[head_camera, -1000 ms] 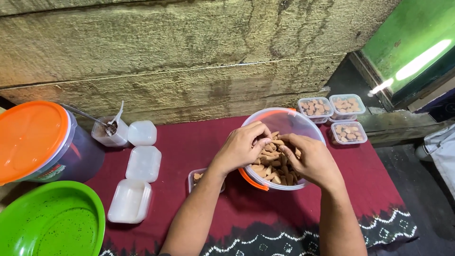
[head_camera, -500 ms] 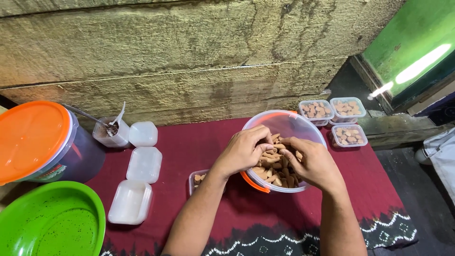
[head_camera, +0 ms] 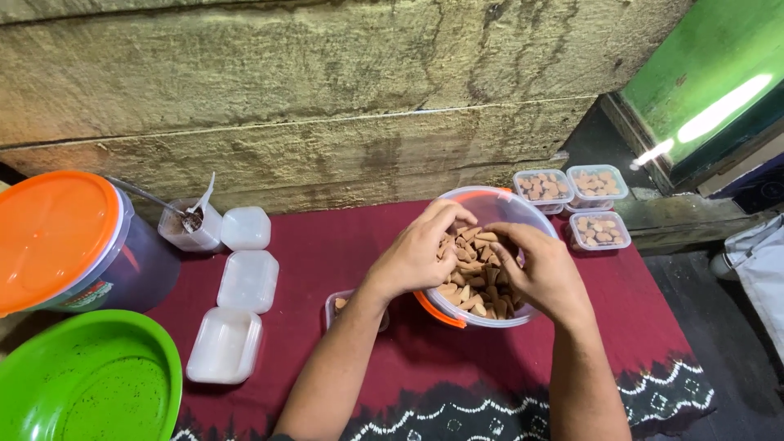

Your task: The person packs incense cones from a large bucket into small plastic containers by hand, first aligning a stack of empty containers, then filling each container with cones, occasionally shifting the cones in the bucket to access them.

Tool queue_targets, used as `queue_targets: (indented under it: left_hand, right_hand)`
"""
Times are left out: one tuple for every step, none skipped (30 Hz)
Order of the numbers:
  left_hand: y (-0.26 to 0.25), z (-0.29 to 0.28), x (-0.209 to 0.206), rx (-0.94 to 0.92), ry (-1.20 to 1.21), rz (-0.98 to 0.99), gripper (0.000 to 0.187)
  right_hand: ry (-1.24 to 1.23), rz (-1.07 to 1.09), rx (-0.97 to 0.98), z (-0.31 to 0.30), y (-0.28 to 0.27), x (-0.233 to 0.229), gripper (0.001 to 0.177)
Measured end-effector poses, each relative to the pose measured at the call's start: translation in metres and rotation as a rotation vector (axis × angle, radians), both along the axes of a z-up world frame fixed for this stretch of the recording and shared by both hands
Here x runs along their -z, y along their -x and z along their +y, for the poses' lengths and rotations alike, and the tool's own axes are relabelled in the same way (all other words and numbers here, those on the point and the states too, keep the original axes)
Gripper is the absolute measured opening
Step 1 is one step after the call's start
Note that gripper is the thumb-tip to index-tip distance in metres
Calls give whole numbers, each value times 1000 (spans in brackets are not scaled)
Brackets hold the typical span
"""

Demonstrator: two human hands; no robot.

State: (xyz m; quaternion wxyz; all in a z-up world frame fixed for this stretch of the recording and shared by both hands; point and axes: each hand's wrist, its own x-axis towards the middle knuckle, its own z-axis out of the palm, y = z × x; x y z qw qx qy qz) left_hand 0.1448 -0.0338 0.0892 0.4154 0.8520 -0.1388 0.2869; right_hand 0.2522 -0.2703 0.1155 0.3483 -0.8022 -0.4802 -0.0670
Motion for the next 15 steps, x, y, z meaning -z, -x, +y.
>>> queue_targets:
  left_hand:
    - [3,2,-2,-10,2,-9,2]
    - [7,5,-4,-21,4,-18,3]
    - [15,6,-2,-35,15,-18,3]
    - [23,8,1,-50,25,-18,4]
    - [34,8,5,-69,42,-12,5]
    - [46,8,9,-88,59,-5,5]
    - [55,15,8,-107,62,-17,6]
    - [64,18,6,-126,66,-29,7]
    - [70,18,4,-142,68,-42,8]
    - [88,23,1,-152,75,-38,8]
    - [105,29,-3,-209,105,4,8]
    - [122,34,-7,-266,136,46,11]
    - [134,39,3,-276,141,47,11]
    - [145,44,13,-336,159,75,11]
    - [157,49,23,-395,180,105,11]
  right_hand:
    - [-4,-3,3,-1,-1,0,22]
    - [-9,-6,6,-1,-3,0,22]
    - [-4,0,5,-2,-1,3,23]
    - [1,6,5,-3,2,8,23]
    - [12,18,0,-3,7,13,23]
    - [24,29,-5,-4,13,17,24]
    - [23,23,-10,-2,13,18,24]
    - [21,17,-15,2,16,18,24]
    - [18,10,-17,6,21,17,24]
    - [26,13,-27,8,27,13,24]
    - [9,48,-19,12,32,9,29]
    - [-8,84,-12,16,37,4,33]
    - [-2,84,-22,18,43,2,33]
    - [4,53,34,20,49,1,34]
    - [12,22,90,22,55,-1,35]
